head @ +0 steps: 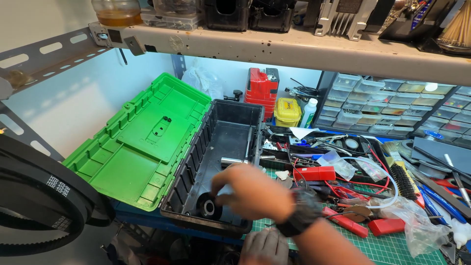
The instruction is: The recorder is sorting and assembling various electronic components and wires at a workbench.
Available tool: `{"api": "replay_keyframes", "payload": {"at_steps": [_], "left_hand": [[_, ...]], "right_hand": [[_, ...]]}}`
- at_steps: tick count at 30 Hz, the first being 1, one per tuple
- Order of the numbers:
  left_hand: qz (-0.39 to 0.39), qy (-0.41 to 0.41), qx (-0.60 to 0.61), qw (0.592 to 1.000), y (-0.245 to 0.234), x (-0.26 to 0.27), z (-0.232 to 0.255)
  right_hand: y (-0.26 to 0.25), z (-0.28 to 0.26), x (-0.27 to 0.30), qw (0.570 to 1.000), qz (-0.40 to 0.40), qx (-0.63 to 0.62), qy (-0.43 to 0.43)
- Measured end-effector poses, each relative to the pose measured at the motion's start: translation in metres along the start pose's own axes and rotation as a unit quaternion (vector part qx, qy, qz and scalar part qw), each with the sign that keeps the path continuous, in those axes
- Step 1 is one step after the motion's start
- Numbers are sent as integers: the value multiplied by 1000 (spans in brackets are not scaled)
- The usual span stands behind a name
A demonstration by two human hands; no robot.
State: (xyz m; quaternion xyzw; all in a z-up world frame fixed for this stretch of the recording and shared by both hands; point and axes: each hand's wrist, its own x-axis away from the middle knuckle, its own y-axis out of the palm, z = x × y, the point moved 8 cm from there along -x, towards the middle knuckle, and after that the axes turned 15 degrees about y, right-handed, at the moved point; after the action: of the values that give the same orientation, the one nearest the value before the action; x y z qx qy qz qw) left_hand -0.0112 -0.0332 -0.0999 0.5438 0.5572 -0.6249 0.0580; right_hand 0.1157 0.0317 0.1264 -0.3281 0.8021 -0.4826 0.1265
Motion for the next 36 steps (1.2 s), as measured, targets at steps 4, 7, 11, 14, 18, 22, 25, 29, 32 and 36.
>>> {"api": "replay_keyframes", "payload": {"at_steps": [4, 7, 11, 14, 18, 22, 25, 29, 32, 36], "left_hand": [[7, 5, 32, 999, -10, -45, -40], [1, 10, 79, 997, -6, -41, -38], [2, -9, 78, 997, -9, -41, -37], [-21, -32, 120, 992, -10, -42, -41], [-30, -20, 127, 991, -7, -41, -39], [-32, -19, 107, 994, -3, -39, -38], [-23, -19, 104, 994, -2, -37, -38], [-22, -74, 195, 978, -25, -57, -53], [-27, -114, 217, 969, -36, -69, -61], [-54, -135, 326, 934, -77, -109, -81]], "right_hand": [[-58, 49, 41, 987, 97, -49, 118], [-53, 96, 68, 961, 79, -12, 266], [-24, 115, 83, 957, 90, 90, 262], [-6, 122, 83, 951, 65, 115, 280], [-2, 111, 82, 939, 60, 147, 304], [-3, 112, 79, 956, 101, 93, 260], [-8, 134, 76, 959, 143, -92, 227], [-7, 170, 74, 892, 89, -405, 179], [-16, 169, 78, 867, 83, -471, 144], [-22, 165, 77, 841, 71, -524, 113]]}}
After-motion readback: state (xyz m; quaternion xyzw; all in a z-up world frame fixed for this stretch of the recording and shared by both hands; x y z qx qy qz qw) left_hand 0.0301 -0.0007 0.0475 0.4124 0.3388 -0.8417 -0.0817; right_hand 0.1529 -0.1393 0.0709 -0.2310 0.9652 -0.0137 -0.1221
